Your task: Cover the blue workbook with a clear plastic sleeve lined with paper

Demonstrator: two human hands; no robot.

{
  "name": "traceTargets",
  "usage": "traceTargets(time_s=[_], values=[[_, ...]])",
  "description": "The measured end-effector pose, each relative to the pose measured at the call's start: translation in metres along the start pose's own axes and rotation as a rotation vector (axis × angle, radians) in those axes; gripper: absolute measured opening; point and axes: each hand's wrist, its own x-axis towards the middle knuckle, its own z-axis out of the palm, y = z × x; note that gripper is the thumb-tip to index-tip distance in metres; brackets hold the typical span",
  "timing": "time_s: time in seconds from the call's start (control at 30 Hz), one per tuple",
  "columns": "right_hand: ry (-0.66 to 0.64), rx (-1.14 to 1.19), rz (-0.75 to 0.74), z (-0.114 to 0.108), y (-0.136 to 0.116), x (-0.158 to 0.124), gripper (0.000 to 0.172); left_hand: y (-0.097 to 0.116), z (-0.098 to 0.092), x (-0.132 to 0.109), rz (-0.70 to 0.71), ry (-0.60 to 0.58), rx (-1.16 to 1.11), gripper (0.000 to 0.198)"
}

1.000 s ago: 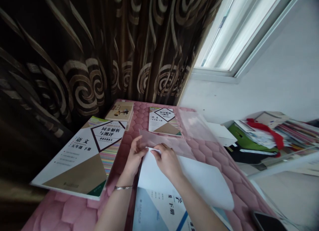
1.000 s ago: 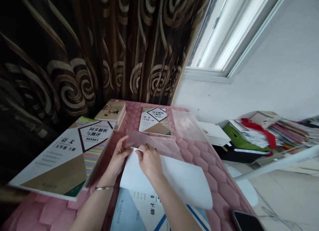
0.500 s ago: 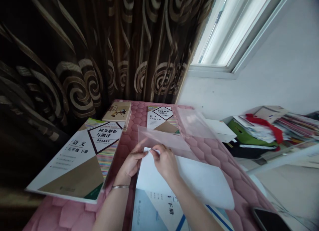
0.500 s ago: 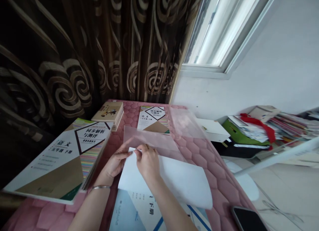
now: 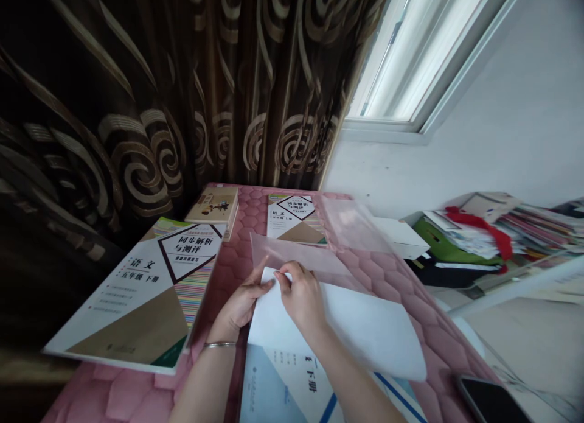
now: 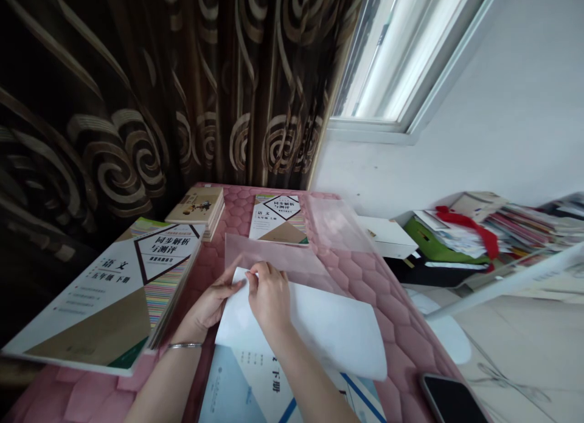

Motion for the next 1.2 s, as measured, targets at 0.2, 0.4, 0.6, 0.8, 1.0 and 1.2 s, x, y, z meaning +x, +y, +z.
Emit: traceTargets(time_s=[0.2, 0.4, 0.6, 0.8, 1.0, 1.2], values=[[0.036, -0.007, -0.019, 0.003, -0.001, -0.005, 0.010, -0.006, -0.003, 0.003, -0.027, -0.011, -0.073, 0.073], [0.072, -0.003, -0.052, 0.002, -0.003, -0.009, 0.012, -0.015, -0.007, 0.010, -0.051, -0.008, -0.088, 0.035], [0.106, -0.046, -0.096, 0.001, -0.003, -0.012, 0.015, -0.011, -0.008, 0.010, -0.021, 0.004, -0.103, 0.032], [0.102, -0.034, -0.076, 0.002, -0.003, -0.013, 0.017, -0.010, -0.007, 0.010, -0.019, -0.007, -0.085, 0.028], [0.122, 0.011, -0.086, 0.004, -0.004, -0.014, 0.016, -0.014, -0.007, 0.009, -0.105, -0.018, -0.074, 0.033], [0.070, -0.033, -0.083, 0.002, -0.009, -0.012, 0.013, -0.017, -0.012, 0.011, -0.114, 0.050, -0.006, 0.041]])
